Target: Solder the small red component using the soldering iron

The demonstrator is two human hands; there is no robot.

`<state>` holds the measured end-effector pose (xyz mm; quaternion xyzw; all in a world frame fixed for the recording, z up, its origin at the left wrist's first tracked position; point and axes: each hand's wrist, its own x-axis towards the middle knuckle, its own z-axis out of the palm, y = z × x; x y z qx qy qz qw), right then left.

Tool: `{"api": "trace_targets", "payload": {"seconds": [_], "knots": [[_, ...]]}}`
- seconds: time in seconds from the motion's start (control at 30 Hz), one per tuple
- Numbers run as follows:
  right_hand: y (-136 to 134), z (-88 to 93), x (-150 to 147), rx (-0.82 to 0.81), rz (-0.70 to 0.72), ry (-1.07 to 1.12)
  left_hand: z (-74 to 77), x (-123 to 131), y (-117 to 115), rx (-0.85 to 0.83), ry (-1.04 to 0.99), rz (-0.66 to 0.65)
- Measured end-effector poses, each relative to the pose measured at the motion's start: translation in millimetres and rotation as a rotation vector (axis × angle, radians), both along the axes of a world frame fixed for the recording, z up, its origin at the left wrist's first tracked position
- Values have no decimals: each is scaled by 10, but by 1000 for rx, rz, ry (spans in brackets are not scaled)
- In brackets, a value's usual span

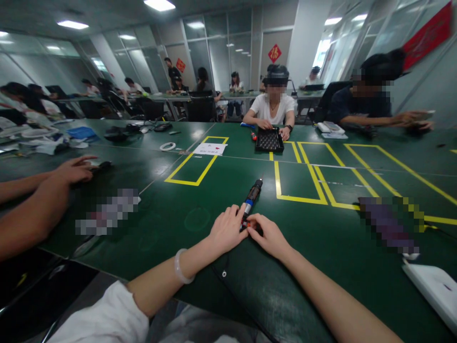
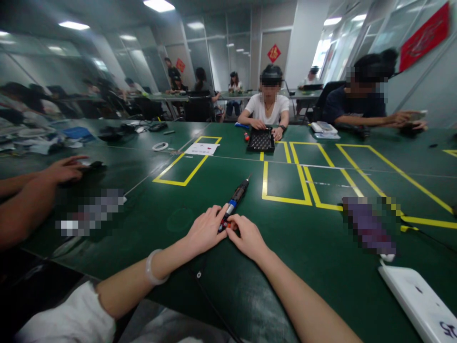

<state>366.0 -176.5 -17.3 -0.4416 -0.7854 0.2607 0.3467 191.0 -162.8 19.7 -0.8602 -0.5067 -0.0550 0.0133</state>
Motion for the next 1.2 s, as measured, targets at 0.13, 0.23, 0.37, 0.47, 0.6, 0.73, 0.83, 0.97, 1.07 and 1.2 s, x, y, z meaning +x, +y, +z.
{"api": "trace_targets", "payload": {"seconds": [0.13,0.23,0.37,0.47,0.6,0.73,0.83,0.97,1.07,1.2], "knots": [[3,-24,-5,6,12,15,-7,-68,41,15,8,-12],[13,-42,2,4,16,19,-14,-140,88,32,17,-11],[18,-37,18,-3,22,5,-23,-299,236,65,45,31],[12,-7,22,-6,25,-7,-28,-501,442,73,66,101],[10,23,17,-13,24,-29,-51,-875,839,61,66,188],[21,2,6,-13,16,-39,-71,-1269,1291,20,74,262],[29,-19,3,-13,14,-42,-61,-1512,1592,-7,81,316],[28,-20,3,-14,21,-42,18,-1739,1865,-27,59,361],[25,-7,2,-20,18,-41,119,-1826,1939,-16,55,379],[28,2,5,-22,20,-38,234,-1815,1882,33,46,393]]}}
